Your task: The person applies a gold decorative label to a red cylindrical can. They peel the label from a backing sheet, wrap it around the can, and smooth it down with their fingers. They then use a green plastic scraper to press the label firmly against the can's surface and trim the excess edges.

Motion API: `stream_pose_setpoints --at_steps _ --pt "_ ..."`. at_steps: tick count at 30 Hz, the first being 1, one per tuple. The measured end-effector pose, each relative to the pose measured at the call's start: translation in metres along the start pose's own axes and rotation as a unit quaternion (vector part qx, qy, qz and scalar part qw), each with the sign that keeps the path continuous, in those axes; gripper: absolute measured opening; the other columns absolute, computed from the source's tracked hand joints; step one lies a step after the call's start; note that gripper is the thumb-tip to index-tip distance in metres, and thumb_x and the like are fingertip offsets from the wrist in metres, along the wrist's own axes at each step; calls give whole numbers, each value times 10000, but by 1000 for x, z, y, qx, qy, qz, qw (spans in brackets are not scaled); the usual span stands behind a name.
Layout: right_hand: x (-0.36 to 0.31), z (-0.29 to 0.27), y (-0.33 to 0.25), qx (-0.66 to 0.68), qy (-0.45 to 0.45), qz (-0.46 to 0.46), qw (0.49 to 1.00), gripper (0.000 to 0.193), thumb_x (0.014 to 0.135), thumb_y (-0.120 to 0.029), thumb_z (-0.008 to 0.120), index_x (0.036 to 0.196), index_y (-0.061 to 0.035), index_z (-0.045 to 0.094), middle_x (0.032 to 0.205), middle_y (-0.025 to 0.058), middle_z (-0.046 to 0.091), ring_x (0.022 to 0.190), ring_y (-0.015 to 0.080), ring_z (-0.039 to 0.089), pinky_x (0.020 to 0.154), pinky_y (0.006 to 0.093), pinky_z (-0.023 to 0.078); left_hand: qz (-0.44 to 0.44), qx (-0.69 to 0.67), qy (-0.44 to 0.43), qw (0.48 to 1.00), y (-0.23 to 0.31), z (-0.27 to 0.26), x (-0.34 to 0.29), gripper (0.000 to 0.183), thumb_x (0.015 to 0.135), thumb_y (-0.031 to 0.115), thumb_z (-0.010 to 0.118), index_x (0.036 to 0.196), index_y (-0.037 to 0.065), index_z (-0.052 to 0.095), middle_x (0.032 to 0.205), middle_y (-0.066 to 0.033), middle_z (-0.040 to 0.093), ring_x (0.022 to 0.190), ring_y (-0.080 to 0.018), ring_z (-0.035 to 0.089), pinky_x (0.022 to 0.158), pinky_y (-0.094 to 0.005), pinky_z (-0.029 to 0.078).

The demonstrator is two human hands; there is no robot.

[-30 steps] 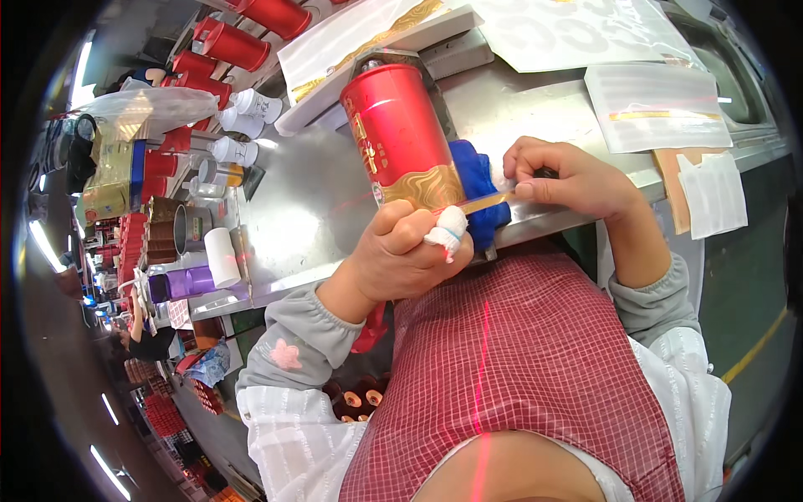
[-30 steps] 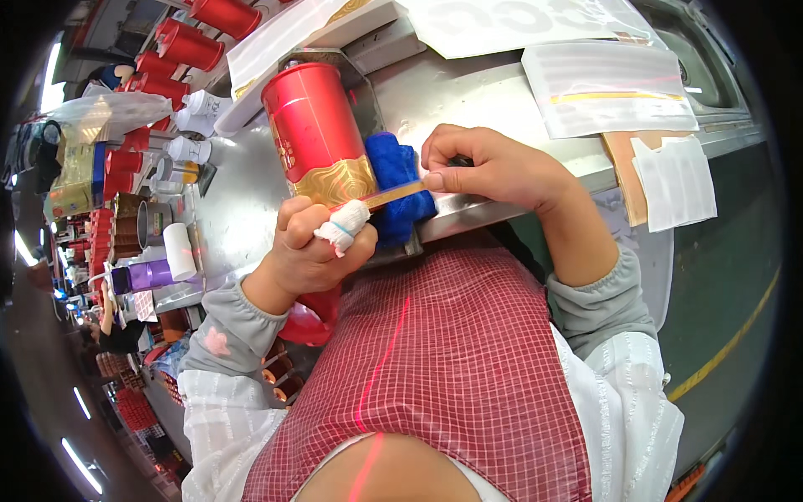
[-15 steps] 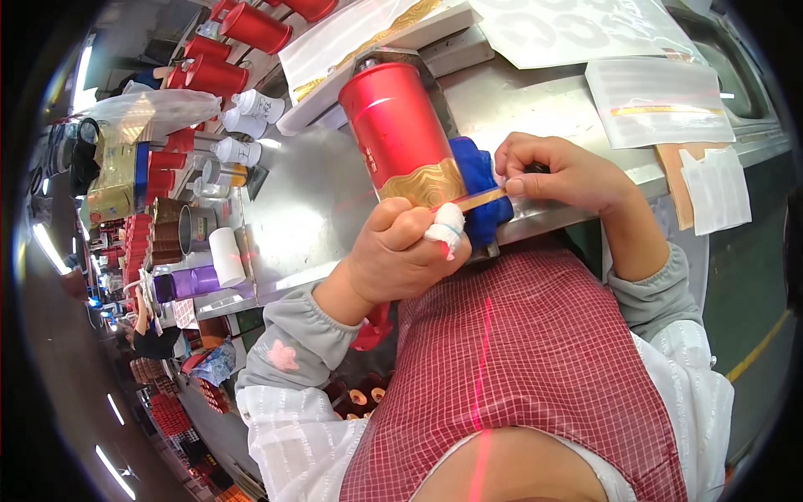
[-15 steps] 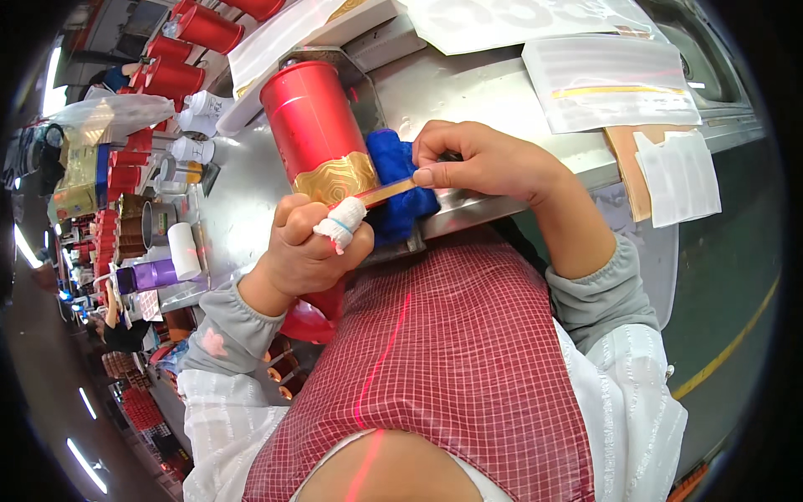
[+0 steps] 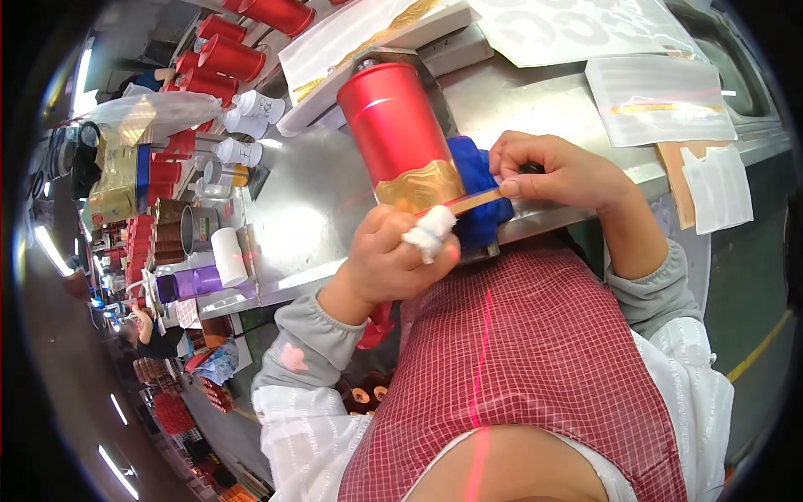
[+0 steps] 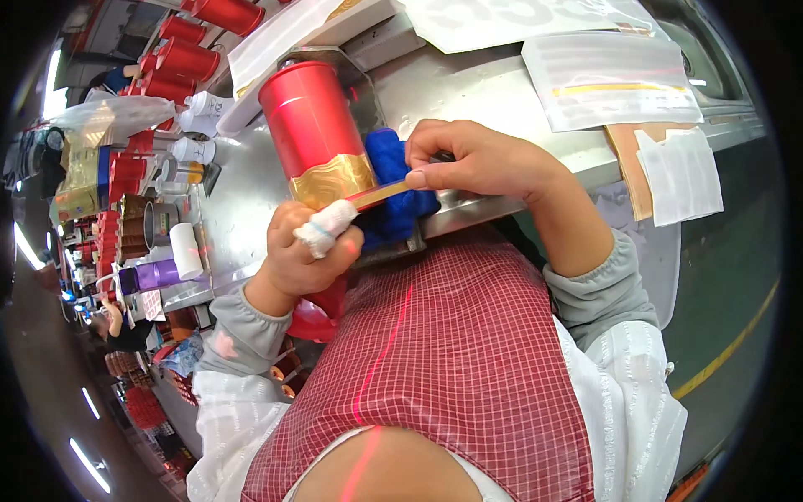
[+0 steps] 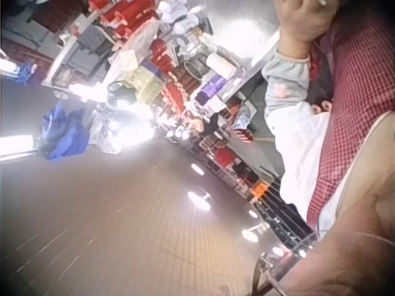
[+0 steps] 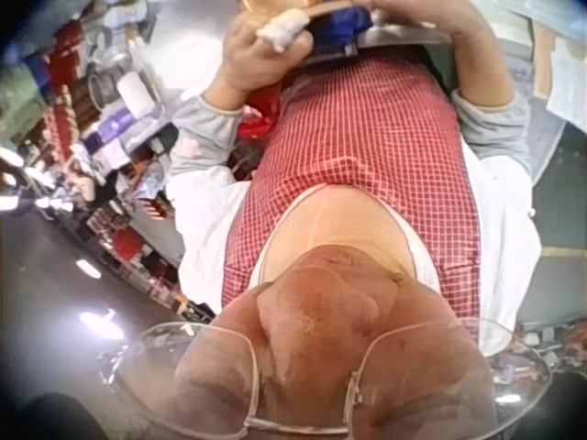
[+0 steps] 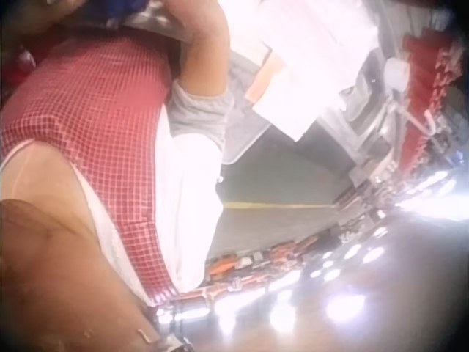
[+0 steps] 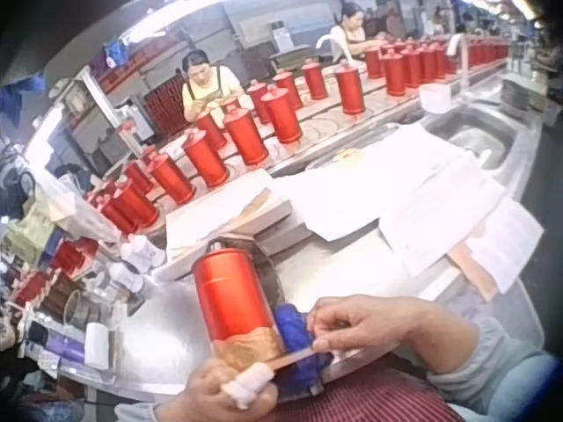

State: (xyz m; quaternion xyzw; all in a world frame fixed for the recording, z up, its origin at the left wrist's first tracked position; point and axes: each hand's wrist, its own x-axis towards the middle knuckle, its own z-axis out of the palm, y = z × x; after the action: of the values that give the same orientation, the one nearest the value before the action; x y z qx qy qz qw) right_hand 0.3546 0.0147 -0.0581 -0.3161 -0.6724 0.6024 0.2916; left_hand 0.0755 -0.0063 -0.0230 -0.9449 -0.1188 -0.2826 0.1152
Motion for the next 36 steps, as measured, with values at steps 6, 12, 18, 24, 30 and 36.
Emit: stream_pose_setpoints --at_steps 6,12,18,24,30,36 --pt "7 2 2 -15 -15 13 1000 282 915 -291 678 859 -37 568 923 2 506 803 94 461 705 250 402 -73 -22 -6 997 7 -4 -6 277 573 146 699 845 170 647 1045 9 606 771 -180 538 622 -307 448" --pt "8 3 -2 -17 -10 4 1000 275 916 -273 673 842 -33 558 955 12 512 822 103 460 720 258 406 -5 -3 2 1000 0 2 -1 220 570 126 713 781 162 661 1098 -8 618 800 -209 547 642 -348 463" --pt "13 7 4 -4 -14 12 1000 291 920 -329 682 902 -55 584 898 -17 484 711 79 476 590 252 421 -91 -24 -2 996 10 -4 -16 237 561 110 727 788 150 670 1091 -17 627 813 -211 561 649 -361 468" --pt "11 8 -3 5 -16 44 999 265 914 -244 671 815 -33 544 969 20 518 866 114 460 767 257 398 -13 2 -39 999 3 -3 2 240 578 126 725 795 208 664 997 60 581 842 -156 543 649 -314 452" --pt "15 10 -6 -27 -13 29 999 260 916 -235 668 814 -28 549 967 28 522 868 125 472 776 265 405 -101 -32 2 994 12 -4 -17 301 504 88 739 795 136 677 1069 -19 619 796 -225 531 645 -354 425" --pt "15 11 -6 -17 -11 47 999 249 920 -225 663 814 -26 557 954 31 520 860 127 475 768 269 409 -2 -3 -12 1000 4 1 -2 257 567 157 716 818 195 669 1070 17 599 844 -183 537 673 -334 452"
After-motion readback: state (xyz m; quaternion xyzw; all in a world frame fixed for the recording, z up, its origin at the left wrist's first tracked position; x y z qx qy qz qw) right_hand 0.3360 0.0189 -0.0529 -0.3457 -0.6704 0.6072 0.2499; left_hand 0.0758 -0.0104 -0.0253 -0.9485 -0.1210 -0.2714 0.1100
